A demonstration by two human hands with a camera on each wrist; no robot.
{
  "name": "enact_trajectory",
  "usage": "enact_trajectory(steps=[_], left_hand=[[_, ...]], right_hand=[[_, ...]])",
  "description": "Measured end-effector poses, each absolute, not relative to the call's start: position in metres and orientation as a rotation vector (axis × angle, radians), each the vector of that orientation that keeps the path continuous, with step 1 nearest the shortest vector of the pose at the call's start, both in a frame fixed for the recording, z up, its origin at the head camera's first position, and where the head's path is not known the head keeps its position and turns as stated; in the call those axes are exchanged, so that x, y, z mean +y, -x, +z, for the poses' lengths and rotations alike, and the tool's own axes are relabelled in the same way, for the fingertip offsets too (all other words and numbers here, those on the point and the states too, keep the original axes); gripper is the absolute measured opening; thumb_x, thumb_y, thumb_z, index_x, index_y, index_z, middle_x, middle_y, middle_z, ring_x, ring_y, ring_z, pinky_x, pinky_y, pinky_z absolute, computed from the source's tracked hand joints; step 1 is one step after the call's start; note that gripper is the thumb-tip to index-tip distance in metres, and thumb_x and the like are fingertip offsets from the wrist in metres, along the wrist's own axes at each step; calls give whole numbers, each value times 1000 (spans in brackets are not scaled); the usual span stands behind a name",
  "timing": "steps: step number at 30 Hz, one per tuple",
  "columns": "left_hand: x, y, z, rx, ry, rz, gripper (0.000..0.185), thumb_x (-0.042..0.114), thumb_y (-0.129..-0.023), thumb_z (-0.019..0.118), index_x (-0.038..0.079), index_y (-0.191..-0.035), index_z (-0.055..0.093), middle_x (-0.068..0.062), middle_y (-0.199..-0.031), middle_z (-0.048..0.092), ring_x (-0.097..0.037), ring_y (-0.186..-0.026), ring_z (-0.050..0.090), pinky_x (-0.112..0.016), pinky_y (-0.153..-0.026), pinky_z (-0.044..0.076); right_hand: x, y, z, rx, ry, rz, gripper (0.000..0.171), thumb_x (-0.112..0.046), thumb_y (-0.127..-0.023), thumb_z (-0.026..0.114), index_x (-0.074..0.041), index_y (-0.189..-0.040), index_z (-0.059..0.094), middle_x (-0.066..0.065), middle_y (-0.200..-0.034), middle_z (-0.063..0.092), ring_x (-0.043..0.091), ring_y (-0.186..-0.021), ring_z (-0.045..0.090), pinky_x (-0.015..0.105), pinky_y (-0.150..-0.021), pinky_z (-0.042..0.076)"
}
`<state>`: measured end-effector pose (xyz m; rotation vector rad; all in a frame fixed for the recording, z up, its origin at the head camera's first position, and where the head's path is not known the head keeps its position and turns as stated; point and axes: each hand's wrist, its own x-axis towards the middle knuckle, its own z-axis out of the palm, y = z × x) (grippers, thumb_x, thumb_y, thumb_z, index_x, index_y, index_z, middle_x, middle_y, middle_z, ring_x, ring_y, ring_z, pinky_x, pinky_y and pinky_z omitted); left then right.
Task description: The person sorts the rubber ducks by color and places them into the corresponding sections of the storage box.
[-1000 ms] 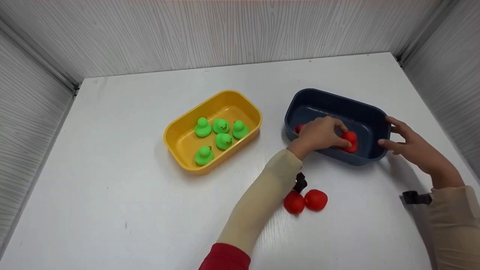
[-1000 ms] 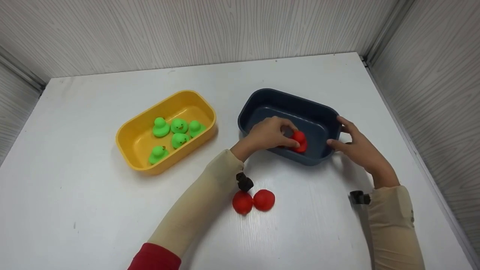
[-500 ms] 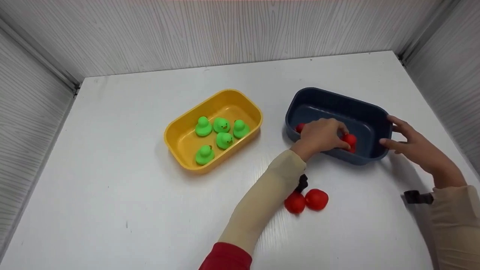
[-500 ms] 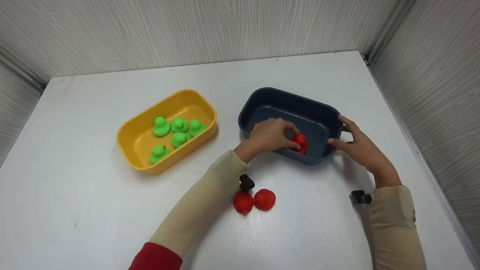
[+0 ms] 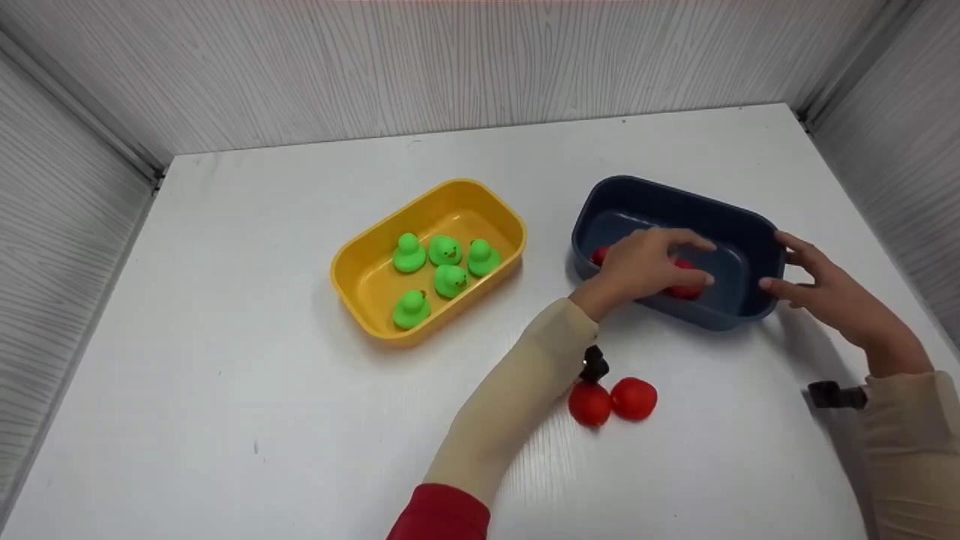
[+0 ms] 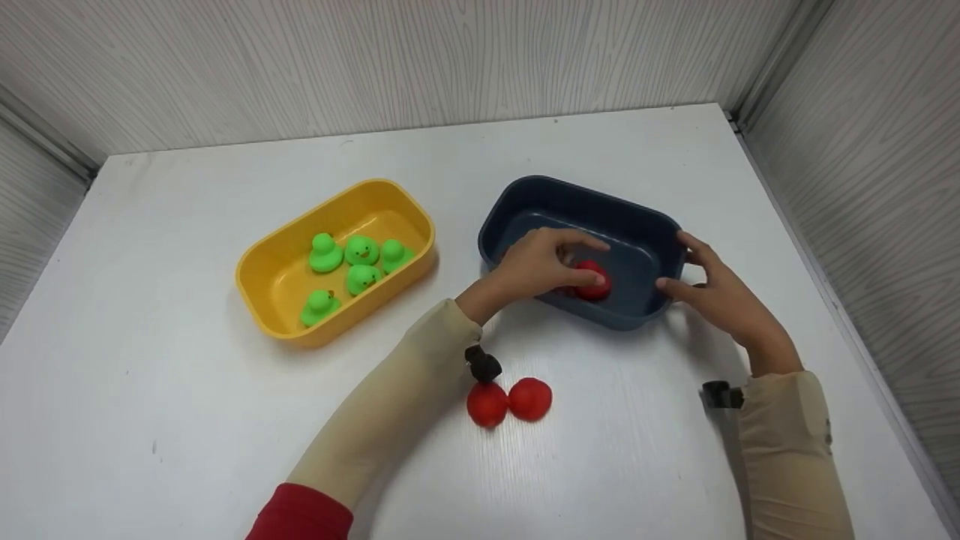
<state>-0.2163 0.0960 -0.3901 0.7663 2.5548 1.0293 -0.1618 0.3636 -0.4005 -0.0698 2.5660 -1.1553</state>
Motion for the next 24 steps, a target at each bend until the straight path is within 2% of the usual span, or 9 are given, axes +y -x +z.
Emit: enact_trajectory(steps=[2, 5, 9, 12, 13, 17, 20, 24], left_hand=[[92, 214, -388, 2505, -808, 1119, 42, 48, -82, 73, 41, -123, 63, 7, -77, 52, -6, -69, 48, -18, -54, 29], [87, 209, -386, 2415, -874, 1256, 43, 42, -83, 74, 35, -124, 64, 6, -74, 49, -6, -67, 46, -17, -53, 30], [80, 202, -383, 2266, -957, 1424, 44, 34, -82, 77, 26, -123, 66, 4, -73, 48, -7, -70, 47, -16, -58, 35], [74, 195, -382, 2167, -1006, 1478, 44, 31, -81, 78, 22, -123, 66, 2, -73, 47, -8, -71, 47, -16, -60, 37], [71, 193, -382, 2139, -1020, 1485, 44, 29, -81, 78, 20, -123, 66, 2, -74, 47, -8, -73, 47, -16, -62, 37], [61, 187, -382, 2053, -1080, 1478, 42, 26, -82, 78, 17, -121, 66, 1, -78, 50, -8, -77, 48, -16, -67, 39], [52, 183, -385, 2008, -1123, 1457, 42, 25, -82, 78, 14, -121, 66, 1, -81, 52, -7, -78, 48, -15, -69, 40], [38, 175, -392, 1978, -1147, 1417, 42, 24, -81, 79, 13, -120, 66, 0, -80, 52, -10, -77, 48, -16, -68, 37]], right_hand=[[363, 162, -400, 2566, 71, -1148, 76, -32, -100, 52, -22, -157, 3, 27, -155, 16, -10, -106, 40, 10, -76, 42], [362, 164, -401, 2566, 79, -1136, 77, -33, -100, 52, -23, -157, 2, 27, -155, 15, -9, -107, 39, 9, -76, 42], [362, 165, -400, 2550, 61, -1130, 77, -35, -100, 51, -24, -156, 0, 27, -156, 12, 15, -122, 40, 8, -76, 41], [361, 166, -400, 2537, 33, -1130, 78, -36, -100, 51, -24, -156, -1, 25, -158, 10, 34, -131, 30, 8, -76, 40], [361, 166, -399, 2535, 31, -1131, 78, -36, -100, 51, -24, -156, -1, 25, -158, 10, 35, -132, 29, 8, -76, 40], [362, 166, -400, 2546, 44, -1128, 78, -36, -99, 51, -25, -156, -1, 27, -158, 9, 32, -131, 32, 8, -75, 40], [363, 164, -402, 2563, 60, -1136, 77, -35, -99, 52, -25, -156, 1, 28, -156, 12, 13, -123, 40, 9, -75, 40], [364, 164, -404, 2568, 100, -1164, 76, -32, -99, 53, -24, -157, 3, 29, -154, 14, -7, -110, 40, 10, -76, 42]])
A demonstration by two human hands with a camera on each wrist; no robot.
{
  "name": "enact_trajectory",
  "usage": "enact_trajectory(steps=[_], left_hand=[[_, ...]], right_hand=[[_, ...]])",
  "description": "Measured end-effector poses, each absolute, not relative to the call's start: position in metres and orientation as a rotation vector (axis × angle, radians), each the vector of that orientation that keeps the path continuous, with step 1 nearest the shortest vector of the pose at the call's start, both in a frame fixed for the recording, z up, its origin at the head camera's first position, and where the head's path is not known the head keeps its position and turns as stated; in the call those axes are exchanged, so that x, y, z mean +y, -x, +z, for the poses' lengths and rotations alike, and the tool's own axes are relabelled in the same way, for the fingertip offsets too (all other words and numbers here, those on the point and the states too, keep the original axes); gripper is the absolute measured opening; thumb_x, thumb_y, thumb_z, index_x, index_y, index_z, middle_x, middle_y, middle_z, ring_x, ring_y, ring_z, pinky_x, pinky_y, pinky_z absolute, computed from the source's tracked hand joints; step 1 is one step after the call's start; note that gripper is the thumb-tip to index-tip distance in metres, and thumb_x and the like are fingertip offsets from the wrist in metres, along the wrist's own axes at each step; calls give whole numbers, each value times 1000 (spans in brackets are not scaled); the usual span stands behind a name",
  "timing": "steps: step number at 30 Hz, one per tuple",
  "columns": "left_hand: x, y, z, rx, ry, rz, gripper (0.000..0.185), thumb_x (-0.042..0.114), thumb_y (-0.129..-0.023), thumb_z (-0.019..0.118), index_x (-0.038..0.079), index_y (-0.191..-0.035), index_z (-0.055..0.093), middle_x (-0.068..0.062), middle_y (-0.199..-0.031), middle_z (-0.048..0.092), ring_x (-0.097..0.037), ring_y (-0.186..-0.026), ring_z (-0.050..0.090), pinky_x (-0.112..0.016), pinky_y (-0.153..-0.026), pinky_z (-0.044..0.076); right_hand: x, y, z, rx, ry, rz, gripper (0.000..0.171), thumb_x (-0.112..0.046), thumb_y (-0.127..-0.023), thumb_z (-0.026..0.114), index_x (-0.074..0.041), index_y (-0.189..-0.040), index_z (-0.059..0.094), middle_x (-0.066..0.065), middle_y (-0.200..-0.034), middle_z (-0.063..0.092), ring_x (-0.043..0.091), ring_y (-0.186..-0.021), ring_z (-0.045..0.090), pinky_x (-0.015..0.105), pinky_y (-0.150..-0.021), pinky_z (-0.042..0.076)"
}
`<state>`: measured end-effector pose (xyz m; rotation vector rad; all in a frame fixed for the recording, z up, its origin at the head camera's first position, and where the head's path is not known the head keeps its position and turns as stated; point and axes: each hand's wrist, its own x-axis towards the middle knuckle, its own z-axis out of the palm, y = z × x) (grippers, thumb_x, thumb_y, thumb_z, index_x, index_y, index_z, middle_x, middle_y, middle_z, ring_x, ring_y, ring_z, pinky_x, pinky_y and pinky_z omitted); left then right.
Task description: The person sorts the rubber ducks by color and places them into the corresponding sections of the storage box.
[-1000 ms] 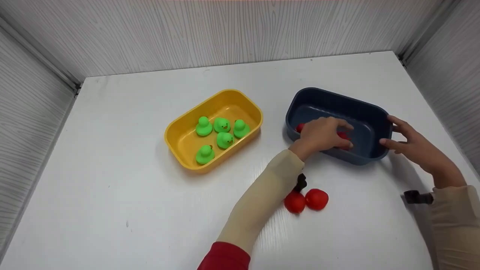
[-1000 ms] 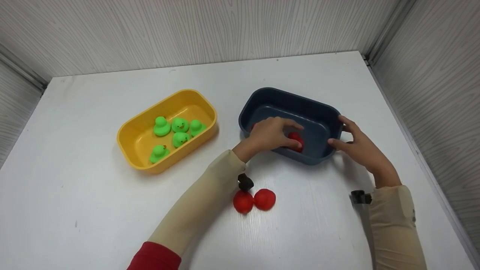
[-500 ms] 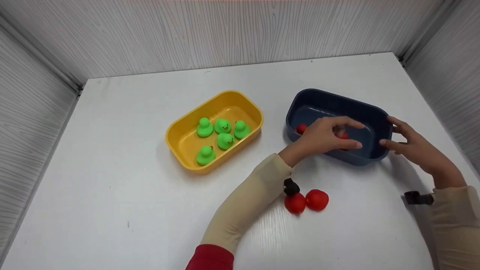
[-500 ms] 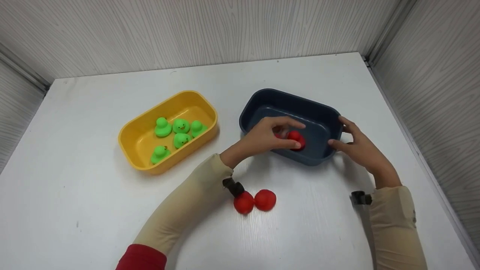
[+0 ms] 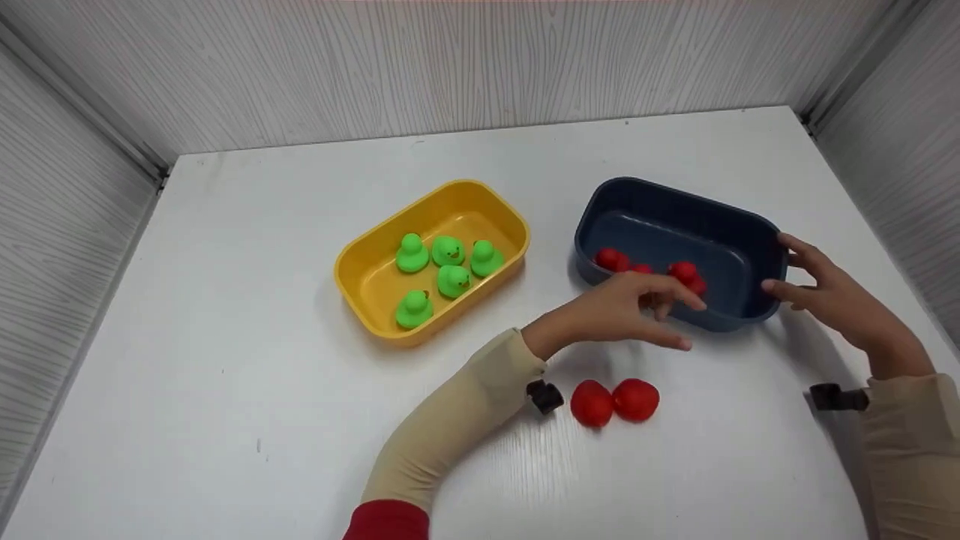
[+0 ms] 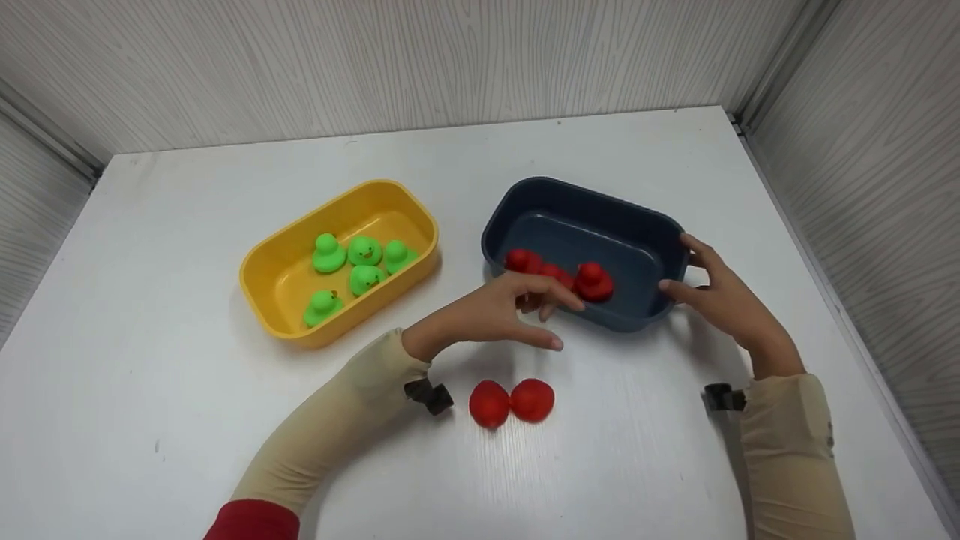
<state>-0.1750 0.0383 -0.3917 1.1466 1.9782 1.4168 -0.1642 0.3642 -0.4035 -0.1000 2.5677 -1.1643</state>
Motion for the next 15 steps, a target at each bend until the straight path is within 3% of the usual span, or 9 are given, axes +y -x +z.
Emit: enact_trajectory(steps=[6, 15], left_hand=[[18, 164, -404, 1995, -1114, 1363, 39, 27, -80, 79, 15, -116, 68, -1, -77, 51, -14, -73, 45, -15, -65, 33], [-4, 156, -409, 1973, -1067, 1269, 40, 26, -82, 77, 12, -118, 66, -7, -84, 55, -31, -88, 49, -17, -68, 35]], right_hand=[[365, 164, -404, 2560, 110, -1167, 75, -31, -100, 52, -25, -157, 3, 31, -154, 14, -9, -104, 41, 10, -75, 41], [363, 164, -403, 2553, 72, -1160, 75, -32, -99, 53, -26, -156, 4, 27, -156, 11, 4, -120, 37, 9, -76, 41]])
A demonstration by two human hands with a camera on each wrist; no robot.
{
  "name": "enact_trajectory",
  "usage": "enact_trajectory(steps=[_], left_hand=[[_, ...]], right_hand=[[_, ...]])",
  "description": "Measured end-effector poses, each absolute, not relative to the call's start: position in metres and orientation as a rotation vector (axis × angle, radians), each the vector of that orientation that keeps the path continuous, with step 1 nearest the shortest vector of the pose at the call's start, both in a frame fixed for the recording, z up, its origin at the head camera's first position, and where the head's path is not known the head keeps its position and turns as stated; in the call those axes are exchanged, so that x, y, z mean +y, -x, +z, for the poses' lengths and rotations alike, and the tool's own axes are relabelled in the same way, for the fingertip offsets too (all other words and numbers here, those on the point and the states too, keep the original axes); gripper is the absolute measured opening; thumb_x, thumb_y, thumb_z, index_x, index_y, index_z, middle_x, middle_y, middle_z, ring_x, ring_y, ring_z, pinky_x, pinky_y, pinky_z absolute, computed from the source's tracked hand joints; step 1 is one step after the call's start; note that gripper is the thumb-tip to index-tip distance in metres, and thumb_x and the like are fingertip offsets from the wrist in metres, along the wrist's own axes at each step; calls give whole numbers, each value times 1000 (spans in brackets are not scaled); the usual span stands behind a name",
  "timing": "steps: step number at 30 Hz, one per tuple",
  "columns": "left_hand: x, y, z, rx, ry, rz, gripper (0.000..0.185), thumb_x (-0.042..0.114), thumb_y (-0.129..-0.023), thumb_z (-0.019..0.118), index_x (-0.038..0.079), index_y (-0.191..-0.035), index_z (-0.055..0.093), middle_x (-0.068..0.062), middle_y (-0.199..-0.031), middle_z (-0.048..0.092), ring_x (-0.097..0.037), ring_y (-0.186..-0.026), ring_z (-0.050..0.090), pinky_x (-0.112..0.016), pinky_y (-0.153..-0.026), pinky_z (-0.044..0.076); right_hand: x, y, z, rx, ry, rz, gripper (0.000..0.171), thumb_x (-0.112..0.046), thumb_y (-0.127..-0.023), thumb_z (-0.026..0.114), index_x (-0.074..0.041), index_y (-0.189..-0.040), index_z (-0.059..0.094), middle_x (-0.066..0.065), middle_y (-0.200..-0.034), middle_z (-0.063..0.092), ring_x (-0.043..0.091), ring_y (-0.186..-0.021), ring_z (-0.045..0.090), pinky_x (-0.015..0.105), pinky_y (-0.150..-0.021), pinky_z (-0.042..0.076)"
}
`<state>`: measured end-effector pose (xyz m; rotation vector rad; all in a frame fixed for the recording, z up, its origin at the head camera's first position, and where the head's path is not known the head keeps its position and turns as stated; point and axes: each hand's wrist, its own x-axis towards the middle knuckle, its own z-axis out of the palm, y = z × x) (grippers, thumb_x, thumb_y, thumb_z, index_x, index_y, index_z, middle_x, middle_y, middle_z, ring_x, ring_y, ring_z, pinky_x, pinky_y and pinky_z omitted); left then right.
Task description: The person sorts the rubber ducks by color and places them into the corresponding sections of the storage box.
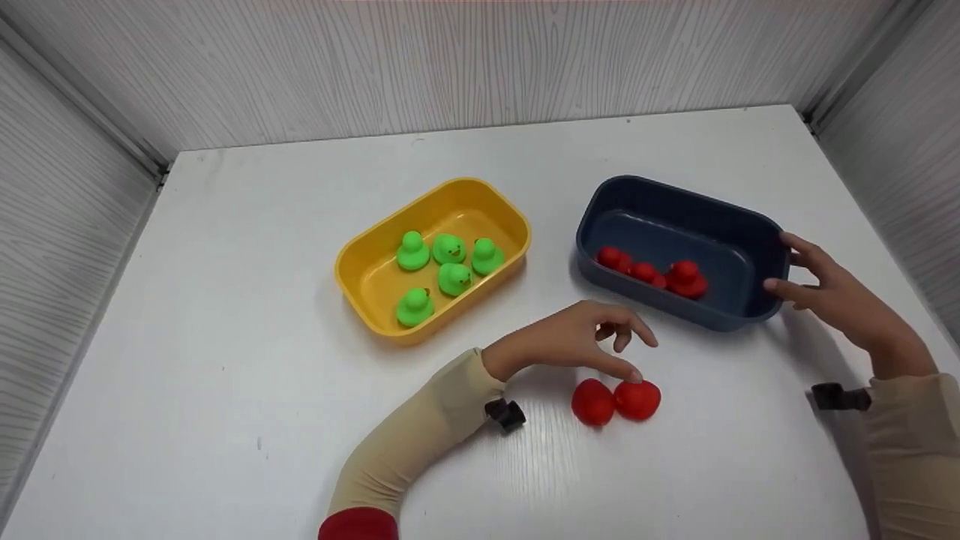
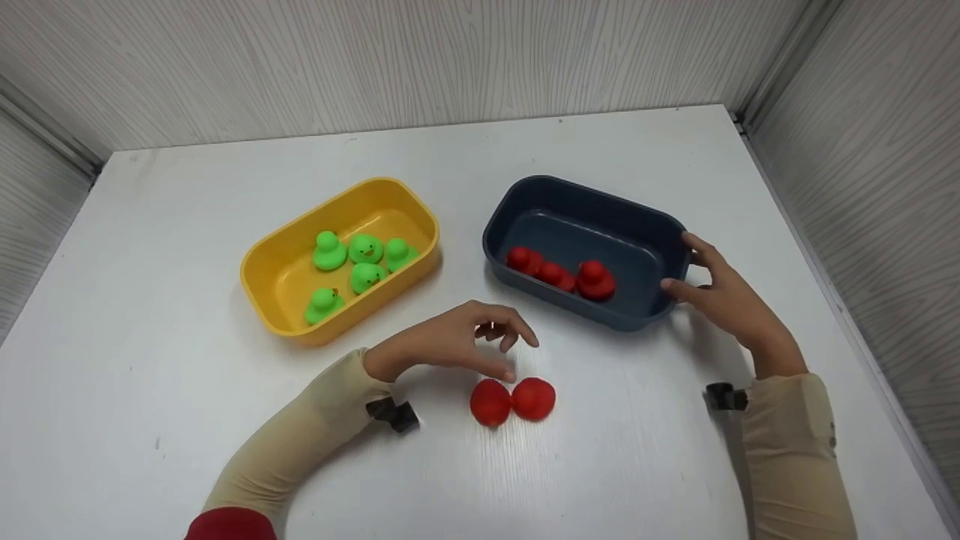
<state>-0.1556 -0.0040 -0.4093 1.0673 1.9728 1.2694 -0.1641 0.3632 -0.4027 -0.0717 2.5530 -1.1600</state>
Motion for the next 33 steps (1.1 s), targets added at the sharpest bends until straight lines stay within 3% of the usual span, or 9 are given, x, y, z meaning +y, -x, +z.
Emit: enact_trajectory(steps=[2, 7, 9, 13, 15, 27, 33], left_hand=[[-6, 153, -410, 1985, -1054, 1205, 41, 28, -81, 78, 14, -118, 66, -8, -89, 57, -26, -89, 50, -17, -70, 36], [-5, 146, -412, 2076, -1062, 1003, 43, 37, -79, 79, 22, -117, 66, 1, -92, 61, -10, -82, 49, -19, -68, 38], [-3, 144, -412, 2120, -1082, 908, 44, 41, -78, 79, 25, -117, 65, 6, -92, 62, -6, -81, 50, -18, -68, 39], [1, 139, -414, 2173, -1115, 778, 45, 42, -78, 78, 28, -118, 64, 9, -95, 64, -2, -85, 54, -18, -72, 42], [2, 138, -415, 2195, -1129, 733, 44, 42, -78, 78, 28, -117, 64, 9, -96, 64, -2, -86, 55, -18, -73, 42], [8, 132, -417, 2266, -1097, 577, 37, 41, -80, 76, 30, -113, 63, 12, -89, 60, -2, -84, 53, -19, -69, 41], [13, 129, -418, 2287, -1023, 582, 32, 38, -80, 77, 30, -109, 66, 14, -84, 61, 0, -81, 54, -18, -68, 42]], right_hand=[[364, 164, -403, 2559, 65, -1149, 75, -32, -99, 52, -26, -156, 3, 27, -156, 11, 7, -120, 39, 10, -76, 41], [362, 165, -404, 2554, 54, -1156, 77, -34, -99, 53, -25, -156, 2, 28, -157, 9, 33, -131, 32, 9, -75, 41], [362, 165, -404, 2555, 53, -1158, 77, -33, -99, 53, -24, -157, 2, 28, -157, 9, 31, -131, 33, 9, -75, 41], [362, 164, -404, 2554, 55, -1154, 77, -33, -99, 53, -24, -157, 2, 27, -156, 12, 6, -118, 41, 10, -76, 41], [362, 164, -404, 2552, 47, -1155, 77, -33, -99, 53, -24, -157, 2, 26, -156, 13, 2, -117, 39, 10, -76, 41], [360, 166, -403, 2558, 40, -1134, 79, -35, -99, 53, -23, -156, -1, 28, -157, 8, 41, -133, 29, 8, -74, 39], [359, 167, -402, 2549, 39, -1139, 80, -35, -99, 53, -21, -156, -1, 28, -157, 7, 44, -135, 25, 6, -73, 38]])
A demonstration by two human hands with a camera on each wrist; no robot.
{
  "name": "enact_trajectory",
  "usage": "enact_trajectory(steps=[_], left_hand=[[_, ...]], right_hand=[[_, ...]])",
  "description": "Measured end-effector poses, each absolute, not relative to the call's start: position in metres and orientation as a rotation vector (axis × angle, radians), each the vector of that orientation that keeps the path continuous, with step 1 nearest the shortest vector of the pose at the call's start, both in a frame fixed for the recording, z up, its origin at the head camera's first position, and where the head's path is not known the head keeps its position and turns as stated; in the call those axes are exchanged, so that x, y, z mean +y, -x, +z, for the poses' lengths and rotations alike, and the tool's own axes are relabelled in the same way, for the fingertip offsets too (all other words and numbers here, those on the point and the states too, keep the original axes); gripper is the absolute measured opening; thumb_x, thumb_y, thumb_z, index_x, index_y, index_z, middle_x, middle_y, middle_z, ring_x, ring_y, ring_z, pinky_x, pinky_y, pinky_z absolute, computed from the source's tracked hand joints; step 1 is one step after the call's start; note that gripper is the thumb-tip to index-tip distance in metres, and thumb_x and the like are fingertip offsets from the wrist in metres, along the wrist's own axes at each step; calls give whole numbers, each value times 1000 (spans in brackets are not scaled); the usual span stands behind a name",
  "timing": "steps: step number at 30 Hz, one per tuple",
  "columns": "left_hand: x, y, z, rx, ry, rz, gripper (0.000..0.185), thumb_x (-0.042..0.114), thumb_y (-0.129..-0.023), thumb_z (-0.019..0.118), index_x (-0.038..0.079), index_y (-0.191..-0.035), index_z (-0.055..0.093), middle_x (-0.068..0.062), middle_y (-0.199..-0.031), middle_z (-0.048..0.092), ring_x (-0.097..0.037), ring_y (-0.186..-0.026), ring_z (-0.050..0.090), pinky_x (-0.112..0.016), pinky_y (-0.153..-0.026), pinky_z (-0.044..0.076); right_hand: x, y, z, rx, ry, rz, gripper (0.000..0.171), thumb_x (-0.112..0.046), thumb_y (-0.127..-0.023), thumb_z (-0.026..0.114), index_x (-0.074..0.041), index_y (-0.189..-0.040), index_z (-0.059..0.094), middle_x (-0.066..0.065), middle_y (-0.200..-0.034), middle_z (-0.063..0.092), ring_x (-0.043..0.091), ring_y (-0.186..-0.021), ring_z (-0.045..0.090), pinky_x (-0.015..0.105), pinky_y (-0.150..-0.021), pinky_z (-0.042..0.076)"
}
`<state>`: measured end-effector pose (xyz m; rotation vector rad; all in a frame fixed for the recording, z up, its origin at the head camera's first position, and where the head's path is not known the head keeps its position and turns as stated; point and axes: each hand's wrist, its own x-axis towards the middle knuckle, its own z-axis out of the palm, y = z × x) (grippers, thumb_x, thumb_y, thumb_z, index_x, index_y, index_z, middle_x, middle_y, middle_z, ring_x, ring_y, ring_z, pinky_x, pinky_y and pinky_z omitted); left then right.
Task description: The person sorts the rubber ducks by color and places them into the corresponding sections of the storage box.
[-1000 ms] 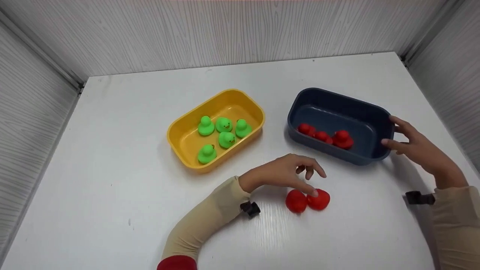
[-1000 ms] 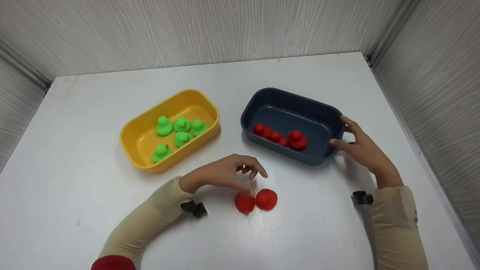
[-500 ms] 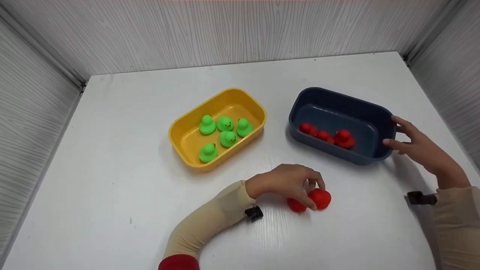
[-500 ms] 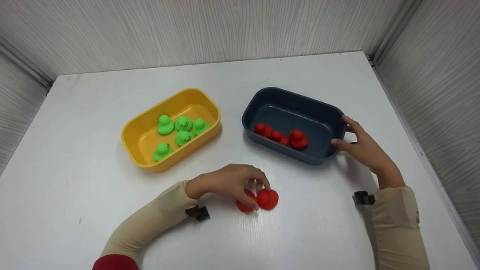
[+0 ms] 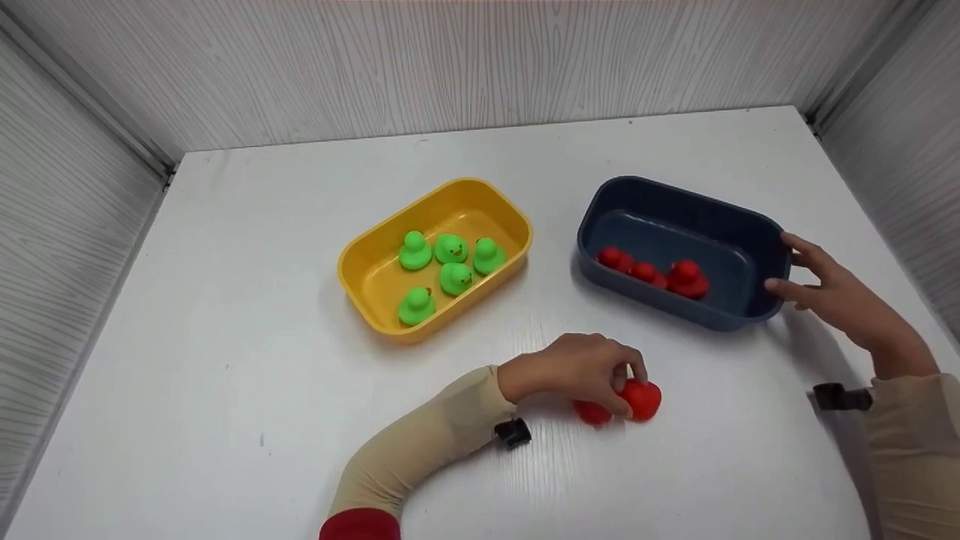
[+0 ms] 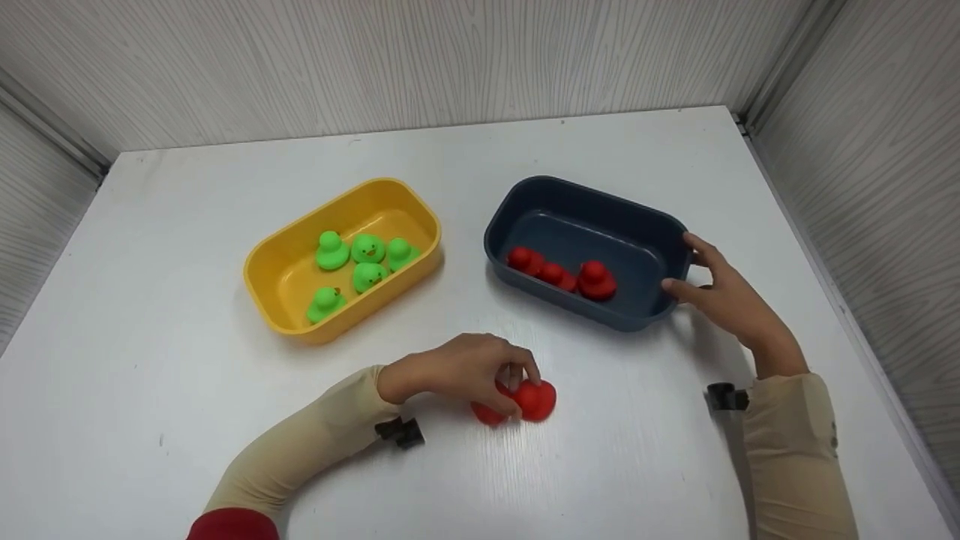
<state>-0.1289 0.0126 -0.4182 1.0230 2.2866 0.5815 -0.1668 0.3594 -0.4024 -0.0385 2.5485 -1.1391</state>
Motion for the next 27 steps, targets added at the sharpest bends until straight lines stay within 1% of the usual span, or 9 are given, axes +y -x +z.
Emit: enact_trajectory(steps=[6, 8, 11, 13, 15, 17, 20, 23, 27], left_hand=[[13, 128, -417, 2285, -1020, 627, 28, 34, -81, 76, 27, -106, 67, 15, -78, 63, 1, -76, 55, -17, -65, 42], [12, 129, -415, 2278, -1017, 665, 28, 34, -81, 76, 27, -107, 67, 14, -79, 63, 1, -77, 54, -17, -66, 42], [9, 132, -408, 2252, -1009, 768, 30, 31, -83, 75, 25, -110, 67, 13, -82, 64, -1, -79, 54, -17, -67, 41], [8, 135, -401, 2245, -1007, 853, 30, 29, -83, 75, 24, -112, 67, 11, -84, 64, -5, -82, 55, -16, -68, 40], [5, 139, -395, 2248, -1018, 946, 31, 28, -84, 74, 22, -113, 66, 8, -86, 65, -10, -86, 56, -16, -69, 40], [3, 143, -390, 2275, -1027, 1036, 31, 27, -84, 74, 21, -114, 67, 7, -88, 66, -14, -90, 57, -15, -71, 39], [0, 149, -383, 2323, -1014, 1181, 30, 26, -84, 75, 18, -112, 67, 4, -88, 65, -14, -90, 55, -14, -73, 39], [-3, 156, -380, 2358, -962, 1315, 29, 24, -83, 75, 17, -110, 67, 3, -90, 63, -11, -87, 53, -14, -74, 40], [-5, 164, -375, 2361, -890, 1488, 31, 20, -82, 77, 12, -110, 66, 1, -93, 63, -13, -87, 55, -18, -78, 45]], right_hand=[[358, 167, -403, 2545, 51, -1147, 81, -35, -99, 54, -19, -156, -1, 28, -157, 8, 44, -135, 24, 6, -73, 39], [359, 167, -403, 2551, 58, -1147, 80, -34, -99, 53, -21, -156, 0, 27, -156, 11, 38, -135, 27, 8, -74, 40], [362, 165, -404, 2561, 72, -1150, 78, -33, -99, 53, -22, -157, 2, 27, -155, 12, 23, -130, 34, 9, -75, 41], [363, 165, -404, 2569, 73, -1143, 77, -33, -99, 53, -23, -157, 3, 27, -155, 12, 20, -126, 36, 10, -75, 41], [365, 165, -403, 2567, 64, -1136, 78, -34, -99, 53, -23, -157, 2, 28, -156, 10, 24, -128, 35, 9, -75, 41], [365, 165, -402, 2566, 49, -1126, 79, -35, -99, 53, -23, -157, 1, 28, -156, 9, 33, -130, 31, 8, -74, 40], [363, 166, -401, 2557, 37, -1124, 80, -36, -99, 53, -22, -156, 0, 28, -157, 9, 42, -131, 27, 7, -73, 39], [361, 167, -402, 2553, 39, -1124, 81, -36, -98, 53, -20, -156, -1, 29, -157, 8, 45, -133, 26, 6, -72, 39], [359, 167, -403, 2549, 35, -1123, 82, -37, -98, 54, -20, -156, -2, 28, -157, 7, 45, -133, 27, 7, -72, 39]])
